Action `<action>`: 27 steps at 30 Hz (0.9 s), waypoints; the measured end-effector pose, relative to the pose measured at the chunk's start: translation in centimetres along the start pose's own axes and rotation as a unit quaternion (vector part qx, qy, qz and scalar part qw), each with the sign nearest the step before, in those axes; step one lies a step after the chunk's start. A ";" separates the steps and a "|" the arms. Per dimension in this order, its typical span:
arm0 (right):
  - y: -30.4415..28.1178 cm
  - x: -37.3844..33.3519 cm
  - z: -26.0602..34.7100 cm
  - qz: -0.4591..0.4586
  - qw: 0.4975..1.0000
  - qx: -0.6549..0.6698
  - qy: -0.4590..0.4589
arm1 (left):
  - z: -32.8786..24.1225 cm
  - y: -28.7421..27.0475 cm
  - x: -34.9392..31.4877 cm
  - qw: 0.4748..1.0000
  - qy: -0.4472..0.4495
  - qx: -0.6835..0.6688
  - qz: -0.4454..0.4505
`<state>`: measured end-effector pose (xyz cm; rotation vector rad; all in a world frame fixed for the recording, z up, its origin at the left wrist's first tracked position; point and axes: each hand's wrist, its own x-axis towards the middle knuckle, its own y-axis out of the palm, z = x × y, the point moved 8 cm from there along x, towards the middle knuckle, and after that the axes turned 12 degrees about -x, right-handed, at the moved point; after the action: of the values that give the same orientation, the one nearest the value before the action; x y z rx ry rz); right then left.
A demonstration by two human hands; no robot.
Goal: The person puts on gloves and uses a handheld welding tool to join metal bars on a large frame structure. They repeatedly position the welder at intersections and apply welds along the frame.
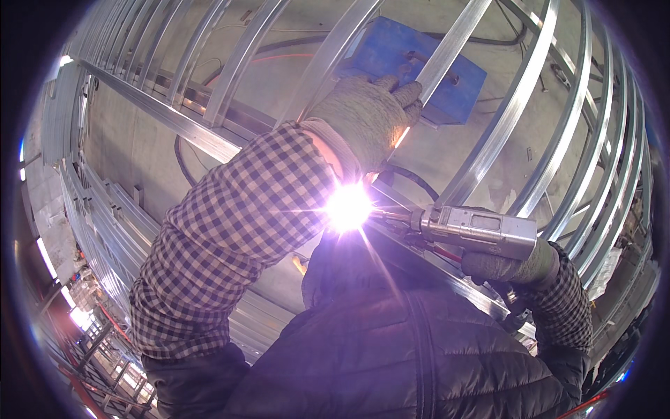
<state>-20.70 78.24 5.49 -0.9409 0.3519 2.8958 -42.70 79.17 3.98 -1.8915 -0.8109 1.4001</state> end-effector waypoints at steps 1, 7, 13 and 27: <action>0.0 0.0 -0.1 -0.002 1.000 0.007 0.000 | 0.1 0.1 0.1 1.000 -0.008 0.004 -0.003; 0.1 0.2 -0.2 0.006 1.000 0.002 -0.001 | 0.0 0.1 -0.2 0.998 0.027 0.000 -0.059; 0.4 -0.2 -0.1 0.005 1.000 0.018 0.015 | 0.3 0.4 0.2 0.999 0.024 0.009 -0.042; 1.3 -1.9 0.5 -0.031 0.992 -0.095 -0.083 | 1.5 0.3 -0.4 0.987 0.104 -0.062 -0.101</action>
<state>-19.68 77.06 7.26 -0.7108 0.0358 2.9629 -44.20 78.92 3.60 -1.9486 -0.9738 1.0309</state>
